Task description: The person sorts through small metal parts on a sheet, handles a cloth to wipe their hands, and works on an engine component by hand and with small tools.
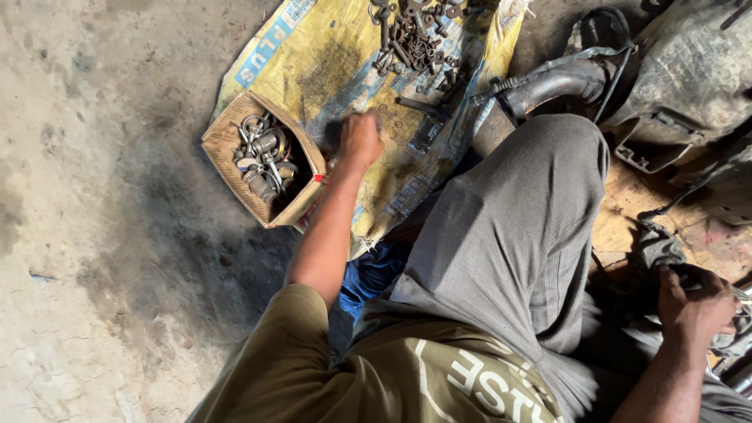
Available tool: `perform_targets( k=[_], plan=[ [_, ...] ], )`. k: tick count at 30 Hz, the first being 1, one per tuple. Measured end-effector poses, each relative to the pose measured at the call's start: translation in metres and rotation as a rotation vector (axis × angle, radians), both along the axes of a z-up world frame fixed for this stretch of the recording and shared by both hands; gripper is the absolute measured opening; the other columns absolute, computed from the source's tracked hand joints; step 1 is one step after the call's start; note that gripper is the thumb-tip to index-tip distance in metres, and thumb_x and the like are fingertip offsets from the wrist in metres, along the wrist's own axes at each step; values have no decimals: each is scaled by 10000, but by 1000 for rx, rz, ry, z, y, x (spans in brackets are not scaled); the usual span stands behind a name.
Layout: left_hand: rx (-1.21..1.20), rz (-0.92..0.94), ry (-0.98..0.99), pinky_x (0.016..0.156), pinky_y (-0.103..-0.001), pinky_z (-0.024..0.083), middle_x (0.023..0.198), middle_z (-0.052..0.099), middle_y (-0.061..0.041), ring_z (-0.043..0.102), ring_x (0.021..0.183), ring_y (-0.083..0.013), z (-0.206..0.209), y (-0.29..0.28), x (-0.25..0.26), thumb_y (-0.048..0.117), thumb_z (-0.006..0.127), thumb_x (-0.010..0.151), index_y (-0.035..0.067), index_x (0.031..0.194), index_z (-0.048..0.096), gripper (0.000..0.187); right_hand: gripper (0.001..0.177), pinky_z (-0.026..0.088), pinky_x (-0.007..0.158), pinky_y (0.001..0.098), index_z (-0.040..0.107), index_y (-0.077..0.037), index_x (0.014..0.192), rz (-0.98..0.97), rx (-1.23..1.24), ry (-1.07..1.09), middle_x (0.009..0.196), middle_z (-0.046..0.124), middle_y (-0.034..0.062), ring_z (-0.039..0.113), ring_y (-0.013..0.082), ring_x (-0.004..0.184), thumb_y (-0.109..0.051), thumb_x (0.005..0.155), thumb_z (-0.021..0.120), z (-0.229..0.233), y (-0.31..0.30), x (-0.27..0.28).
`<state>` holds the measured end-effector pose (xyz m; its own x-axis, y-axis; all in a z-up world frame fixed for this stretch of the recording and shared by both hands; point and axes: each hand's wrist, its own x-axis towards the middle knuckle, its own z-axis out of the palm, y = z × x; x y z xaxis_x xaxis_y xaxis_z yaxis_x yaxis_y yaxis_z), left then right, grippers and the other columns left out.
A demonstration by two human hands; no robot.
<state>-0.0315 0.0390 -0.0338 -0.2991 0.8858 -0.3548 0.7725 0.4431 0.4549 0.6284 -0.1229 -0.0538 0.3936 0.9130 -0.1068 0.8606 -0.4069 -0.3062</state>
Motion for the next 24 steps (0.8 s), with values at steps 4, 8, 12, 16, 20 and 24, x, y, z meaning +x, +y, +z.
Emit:
perform_targets(
  k=[4, 8, 12, 16, 20, 24],
  plan=[
    [358, 64, -116, 774, -395, 636, 983, 742, -214, 775, 863, -297, -2, 15, -14, -58, 672, 800, 0, 1067, 719, 277, 327, 568, 898, 479, 792, -10, 1121, 76, 30, -9, 1048, 732, 230, 701, 361, 914, -266, 918, 794, 18, -1, -13],
    [419, -165, 157, 787, -475, 578, 975, 734, -243, 700, 898, -391, -1, 26, -12, 5, 797, 825, 28, 976, 784, 153, 357, 456, 945, 667, 792, -5, 1063, 31, 43, -48, 1098, 694, 267, 637, 436, 1036, -303, 868, 823, 26, 0, -22],
    [71, -41, 37, 789, -370, 637, 983, 736, -134, 745, 873, -242, -7, 38, -6, -65, 686, 853, 75, 995, 730, 205, 362, 384, 975, 731, 815, -36, 1097, 19, 17, -4, 1147, 686, 269, 593, 466, 1188, -347, 911, 819, 39, 2, -30],
    [127, -29, -303, 791, -371, 628, 983, 736, -65, 764, 880, -199, -11, 21, 2, 49, 726, 872, 101, 933, 718, 80, 325, 393, 795, 719, 822, -17, 996, 66, 52, -113, 1028, 713, 264, 631, 477, 1016, -286, 817, 852, 43, 4, -35],
    [269, -265, -47, 895, -441, 597, 975, 757, -173, 736, 932, -309, 0, 14, 10, -15, 784, 767, 22, 932, 735, 176, 321, 549, 931, 466, 800, -25, 1094, 62, 75, 60, 1041, 728, 221, 693, 368, 945, -281, 899, 782, 20, -1, -15],
    [300, -208, -26, 924, -437, 574, 1061, 731, -231, 728, 971, -356, -3, 17, 18, -14, 786, 741, 38, 1060, 747, 325, 321, 545, 889, 479, 811, -18, 1094, 71, 66, 33, 1042, 710, 243, 679, 368, 931, -298, 938, 836, 6, -8, -1]
  ],
)
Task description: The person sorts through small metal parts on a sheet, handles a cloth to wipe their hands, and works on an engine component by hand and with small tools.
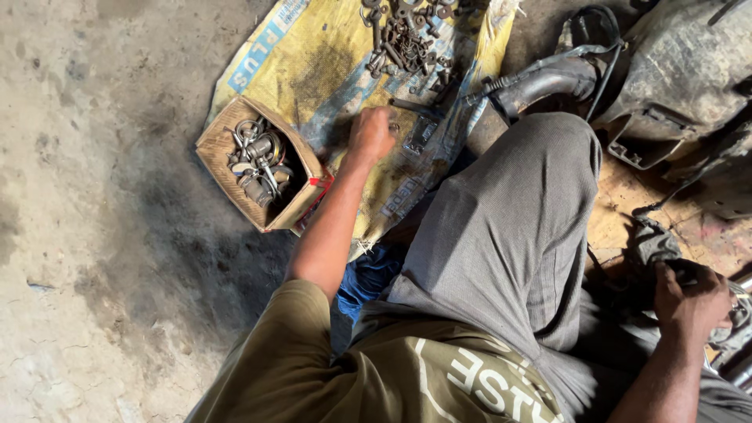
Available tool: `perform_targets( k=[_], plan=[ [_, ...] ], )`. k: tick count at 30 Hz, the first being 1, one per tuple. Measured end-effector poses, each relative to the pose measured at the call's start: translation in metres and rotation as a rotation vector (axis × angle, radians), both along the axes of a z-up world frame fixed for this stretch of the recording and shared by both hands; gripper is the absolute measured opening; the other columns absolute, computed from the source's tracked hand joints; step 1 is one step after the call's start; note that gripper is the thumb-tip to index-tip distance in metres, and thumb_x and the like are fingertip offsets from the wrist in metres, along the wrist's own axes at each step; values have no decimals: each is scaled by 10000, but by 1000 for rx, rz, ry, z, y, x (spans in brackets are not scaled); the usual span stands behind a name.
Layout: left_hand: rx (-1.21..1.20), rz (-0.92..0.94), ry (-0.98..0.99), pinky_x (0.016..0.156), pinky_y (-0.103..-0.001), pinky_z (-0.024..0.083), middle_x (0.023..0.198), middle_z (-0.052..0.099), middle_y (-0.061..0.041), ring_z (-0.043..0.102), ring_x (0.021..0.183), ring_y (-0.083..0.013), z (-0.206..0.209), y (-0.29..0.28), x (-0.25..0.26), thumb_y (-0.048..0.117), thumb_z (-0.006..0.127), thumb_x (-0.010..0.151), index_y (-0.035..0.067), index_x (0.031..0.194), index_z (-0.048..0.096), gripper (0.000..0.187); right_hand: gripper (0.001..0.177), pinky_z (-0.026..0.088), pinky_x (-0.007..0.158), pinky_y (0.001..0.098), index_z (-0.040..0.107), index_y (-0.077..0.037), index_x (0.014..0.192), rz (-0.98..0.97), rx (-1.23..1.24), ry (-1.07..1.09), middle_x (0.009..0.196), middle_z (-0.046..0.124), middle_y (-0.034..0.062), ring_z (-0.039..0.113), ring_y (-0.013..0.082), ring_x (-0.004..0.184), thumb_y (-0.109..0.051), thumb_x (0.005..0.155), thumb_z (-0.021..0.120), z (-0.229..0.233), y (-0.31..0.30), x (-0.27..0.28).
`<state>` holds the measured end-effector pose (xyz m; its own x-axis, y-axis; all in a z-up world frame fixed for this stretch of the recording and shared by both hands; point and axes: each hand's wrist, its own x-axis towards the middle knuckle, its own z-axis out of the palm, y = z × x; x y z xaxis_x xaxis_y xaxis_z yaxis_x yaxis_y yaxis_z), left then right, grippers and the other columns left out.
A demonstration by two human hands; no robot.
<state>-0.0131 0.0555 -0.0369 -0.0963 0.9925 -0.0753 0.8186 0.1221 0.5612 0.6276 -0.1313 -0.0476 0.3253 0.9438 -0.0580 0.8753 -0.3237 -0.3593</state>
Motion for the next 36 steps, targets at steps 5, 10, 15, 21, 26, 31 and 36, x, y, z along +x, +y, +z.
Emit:
perform_targets(
  k=[5, 10, 15, 21, 26, 31, 36],
  plan=[
    [-209, 22, 177, 894, -455, 592, 1047, 722, -244, 726, 969, -365, -8, 7, 9, -107, 677, 759, -14, 1013, 720, 274, 360, 547, 829, 510, 802, -11, 1071, -15, -31, -92, 1055, 706, 254, 676, 391, 975, -319, 897, 864, -6, 9, 0],
    [-164, -4, 211, 782, -509, 571, 907, 704, -217, 704, 877, -384, 68, -37, -5, -58, 658, 773, 11, 928, 715, 179, 327, 535, 977, 535, 801, -45, 1132, -53, -89, -10, 1061, 744, 223, 692, 374, 967, -319, 953, 823, 21, 9, -19],
    [-122, 90, 379, 790, -523, 554, 915, 728, -208, 699, 871, -411, 191, -112, -96, -41, 709, 748, 63, 949, 726, 227, 329, 544, 968, 509, 807, -38, 1122, -32, -45, -50, 1100, 712, 254, 668, 398, 1018, -320, 954, 828, 17, 12, -17],
    [-234, 170, 586, 834, -485, 580, 988, 733, -224, 715, 933, -394, 224, -108, -126, 62, 819, 728, 57, 992, 767, 269, 390, 545, 906, 521, 802, -29, 1130, -60, -60, -50, 1088, 706, 261, 668, 421, 1050, -351, 915, 851, -1, 8, -3],
    [58, 196, 327, 850, -477, 557, 997, 763, -177, 735, 892, -346, 195, -41, -84, 261, 786, 935, 100, 1155, 751, 275, 375, 531, 869, 557, 813, -34, 1101, -85, -108, -92, 1065, 715, 241, 679, 404, 986, -367, 933, 858, -4, 10, -5],
    [-293, 189, 90, 1138, -585, 348, 1543, 439, -167, 459, 1391, -353, 97, 76, -33, 462, 709, 915, 127, 1397, 542, 610, 404, 564, 809, 534, 789, -25, 1109, -125, -141, -52, 1048, 704, 229, 677, 382, 940, -394, 961, 857, 6, 12, -10],
    [-279, 329, -11, 1160, -572, 263, 1607, 171, -288, 283, 1440, -449, 17, 123, -11, 530, 896, 732, 19, 1460, 317, 1061, 399, 388, 864, 719, 793, 8, 1052, -124, -148, -193, 963, 717, 239, 660, 411, 906, -311, 836, 897, 16, 17, -21]
  ],
)
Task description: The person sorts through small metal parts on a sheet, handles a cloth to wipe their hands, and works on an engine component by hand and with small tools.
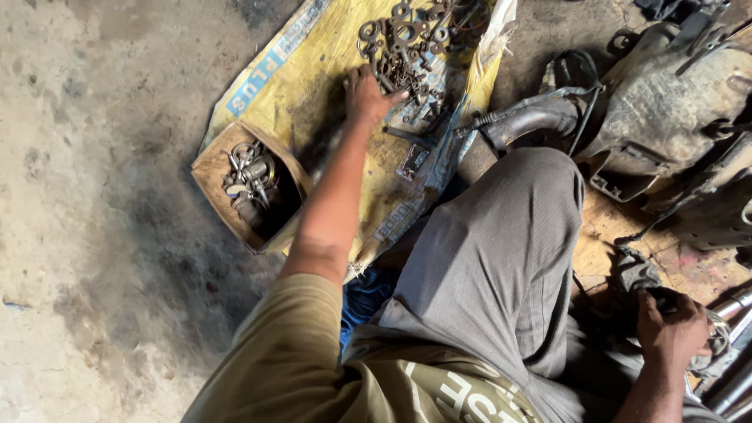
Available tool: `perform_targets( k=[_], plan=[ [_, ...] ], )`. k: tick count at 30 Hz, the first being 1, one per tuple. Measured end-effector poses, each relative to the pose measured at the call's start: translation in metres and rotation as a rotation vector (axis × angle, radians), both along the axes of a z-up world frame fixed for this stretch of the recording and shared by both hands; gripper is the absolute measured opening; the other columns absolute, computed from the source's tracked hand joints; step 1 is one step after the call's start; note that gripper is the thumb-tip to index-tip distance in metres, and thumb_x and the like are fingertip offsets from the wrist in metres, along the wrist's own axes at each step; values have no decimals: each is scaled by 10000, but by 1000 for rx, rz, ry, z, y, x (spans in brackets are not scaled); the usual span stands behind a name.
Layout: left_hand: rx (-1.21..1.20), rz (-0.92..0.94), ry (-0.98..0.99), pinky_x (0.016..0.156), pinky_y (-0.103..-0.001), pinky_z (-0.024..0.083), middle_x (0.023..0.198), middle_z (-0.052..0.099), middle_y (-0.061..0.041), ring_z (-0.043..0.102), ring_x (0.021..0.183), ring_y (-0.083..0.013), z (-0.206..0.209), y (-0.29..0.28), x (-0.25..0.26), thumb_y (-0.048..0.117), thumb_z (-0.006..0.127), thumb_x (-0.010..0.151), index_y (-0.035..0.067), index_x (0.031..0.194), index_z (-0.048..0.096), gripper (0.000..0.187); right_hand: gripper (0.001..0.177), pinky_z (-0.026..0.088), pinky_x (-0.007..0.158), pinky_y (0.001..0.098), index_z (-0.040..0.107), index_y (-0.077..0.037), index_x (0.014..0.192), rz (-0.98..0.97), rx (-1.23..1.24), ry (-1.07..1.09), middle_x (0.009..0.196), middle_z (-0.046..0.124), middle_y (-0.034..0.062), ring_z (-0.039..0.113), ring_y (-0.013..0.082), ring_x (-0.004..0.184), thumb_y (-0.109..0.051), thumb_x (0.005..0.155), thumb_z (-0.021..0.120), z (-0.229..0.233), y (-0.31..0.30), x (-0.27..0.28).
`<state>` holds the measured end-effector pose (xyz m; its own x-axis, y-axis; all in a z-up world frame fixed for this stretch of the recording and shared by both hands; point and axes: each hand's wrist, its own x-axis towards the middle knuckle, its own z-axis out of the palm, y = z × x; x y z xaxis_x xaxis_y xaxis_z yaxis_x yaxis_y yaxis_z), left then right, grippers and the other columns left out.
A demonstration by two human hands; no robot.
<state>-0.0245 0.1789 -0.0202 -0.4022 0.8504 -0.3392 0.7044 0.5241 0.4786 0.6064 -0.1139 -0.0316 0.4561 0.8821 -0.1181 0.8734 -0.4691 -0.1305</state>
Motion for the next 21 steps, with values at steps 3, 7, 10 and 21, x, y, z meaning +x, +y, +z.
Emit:
perform_targets(
  k=[3, 7, 10, 21],
  plan=[
    [75, 75, -92, 1195, -500, 341, 1507, 410, -279, 405, 1423, -405, -14, 0, 4, 451, 913, 701, 17, 1381, 432, 939, 422, 564, 810, 535, 779, 9, 1093, -18, -25, 76, 1018, 706, 253, 679, 402, 945, -383, 960, 865, -9, -1, 7],
    [28, 71, -262, 1152, -416, 467, 1397, 614, -192, 585, 1329, -324, -16, -20, -2, 359, 911, 659, 55, 1308, 521, 816, 375, 552, 891, 523, 794, -3, 1079, 18, 37, 108, 1071, 695, 255, 664, 403, 1023, -324, 892, 844, -19, -6, 18],
    [136, -162, -34, 1077, -464, 367, 1425, 496, -270, 464, 1328, -408, -18, -21, -5, 225, 994, 644, -11, 1245, 480, 825, 356, 540, 966, 541, 798, -30, 1122, 26, 24, 130, 1088, 718, 238, 682, 377, 980, -335, 940, 819, -22, -11, 21],
    [-29, -47, -96, 840, -375, 585, 979, 713, -80, 693, 902, -188, -10, -21, 4, 50, 813, 785, 77, 906, 714, 158, 374, 446, 934, 624, 825, -59, 1096, 32, 0, 44, 1118, 717, 235, 641, 421, 1087, -399, 943, 856, -13, -6, 13]
  ],
)
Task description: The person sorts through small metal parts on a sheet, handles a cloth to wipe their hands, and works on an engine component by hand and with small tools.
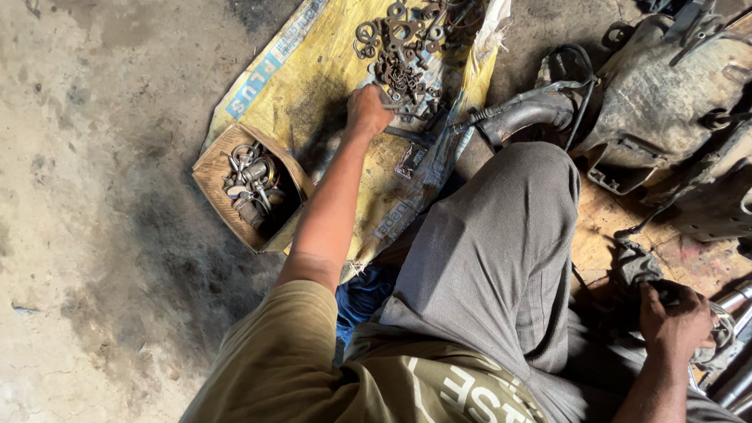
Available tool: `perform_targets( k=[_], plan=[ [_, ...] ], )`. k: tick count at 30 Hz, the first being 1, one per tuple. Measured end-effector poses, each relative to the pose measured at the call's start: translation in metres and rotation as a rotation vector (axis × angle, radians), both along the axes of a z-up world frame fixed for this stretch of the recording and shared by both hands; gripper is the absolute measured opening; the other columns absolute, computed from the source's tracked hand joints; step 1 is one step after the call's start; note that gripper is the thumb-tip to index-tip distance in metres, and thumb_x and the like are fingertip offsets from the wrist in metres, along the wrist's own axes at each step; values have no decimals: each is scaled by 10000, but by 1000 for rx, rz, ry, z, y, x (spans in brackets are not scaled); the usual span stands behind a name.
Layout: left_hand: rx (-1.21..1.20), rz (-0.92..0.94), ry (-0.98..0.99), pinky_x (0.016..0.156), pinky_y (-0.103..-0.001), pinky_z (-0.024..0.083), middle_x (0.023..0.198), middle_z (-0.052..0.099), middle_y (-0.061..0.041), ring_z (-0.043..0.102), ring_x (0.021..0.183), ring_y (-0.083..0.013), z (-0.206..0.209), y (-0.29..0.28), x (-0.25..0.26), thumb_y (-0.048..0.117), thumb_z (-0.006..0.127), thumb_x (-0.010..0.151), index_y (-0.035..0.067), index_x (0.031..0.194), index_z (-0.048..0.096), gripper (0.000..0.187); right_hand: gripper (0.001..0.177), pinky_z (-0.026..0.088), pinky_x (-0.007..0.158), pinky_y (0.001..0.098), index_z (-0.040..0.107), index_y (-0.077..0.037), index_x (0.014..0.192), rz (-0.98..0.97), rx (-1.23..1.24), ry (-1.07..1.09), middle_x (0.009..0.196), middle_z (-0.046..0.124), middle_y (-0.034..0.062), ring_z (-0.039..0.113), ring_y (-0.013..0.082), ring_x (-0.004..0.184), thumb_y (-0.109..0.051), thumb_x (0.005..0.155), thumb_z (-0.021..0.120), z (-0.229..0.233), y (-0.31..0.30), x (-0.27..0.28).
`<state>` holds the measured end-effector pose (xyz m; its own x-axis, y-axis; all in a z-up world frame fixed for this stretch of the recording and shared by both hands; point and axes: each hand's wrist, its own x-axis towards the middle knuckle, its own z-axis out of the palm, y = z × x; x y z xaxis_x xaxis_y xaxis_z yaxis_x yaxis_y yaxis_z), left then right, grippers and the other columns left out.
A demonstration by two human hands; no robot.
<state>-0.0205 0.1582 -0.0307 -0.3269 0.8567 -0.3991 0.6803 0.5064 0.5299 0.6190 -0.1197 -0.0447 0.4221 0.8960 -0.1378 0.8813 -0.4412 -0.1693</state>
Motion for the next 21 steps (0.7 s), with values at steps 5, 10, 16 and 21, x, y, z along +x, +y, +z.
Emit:
perform_targets(
  k=[5, 10, 16, 21],
  plan=[
    [-48, 96, -140, 783, -344, 641, 978, 735, -58, 726, 864, -167, 49, -33, -15, 161, 831, 793, 107, 951, 771, 177, 382, 535, 874, 527, 799, -48, 1126, -14, 13, 88, 1065, 699, 249, 672, 398, 992, -395, 973, 845, -5, -3, 6],
    [138, 40, -135, 840, -336, 572, 1028, 773, -43, 705, 932, -151, 109, -105, -46, 217, 877, 778, 110, 996, 803, 254, 379, 559, 831, 502, 795, -19, 1102, 32, 64, 67, 1072, 701, 258, 679, 392, 970, -361, 944, 841, -6, -5, 6],
    [286, -100, -172, 853, -272, 609, 1052, 794, -49, 755, 943, -141, 199, -203, -120, 179, 868, 825, 66, 1114, 776, 323, 381, 560, 881, 488, 767, 34, 1102, 55, 146, 126, 1100, 715, 255, 691, 374, 953, -298, 935, 850, -8, -4, 6],
    [39, -64, 82, 836, -383, 576, 1028, 775, -105, 735, 909, -215, 224, -234, -148, 203, 917, 725, 99, 1104, 779, 416, 342, 537, 843, 516, 807, 2, 1095, 66, 127, 51, 1078, 712, 259, 687, 396, 983, -283, 914, 860, -3, -2, 3]
  ],
)
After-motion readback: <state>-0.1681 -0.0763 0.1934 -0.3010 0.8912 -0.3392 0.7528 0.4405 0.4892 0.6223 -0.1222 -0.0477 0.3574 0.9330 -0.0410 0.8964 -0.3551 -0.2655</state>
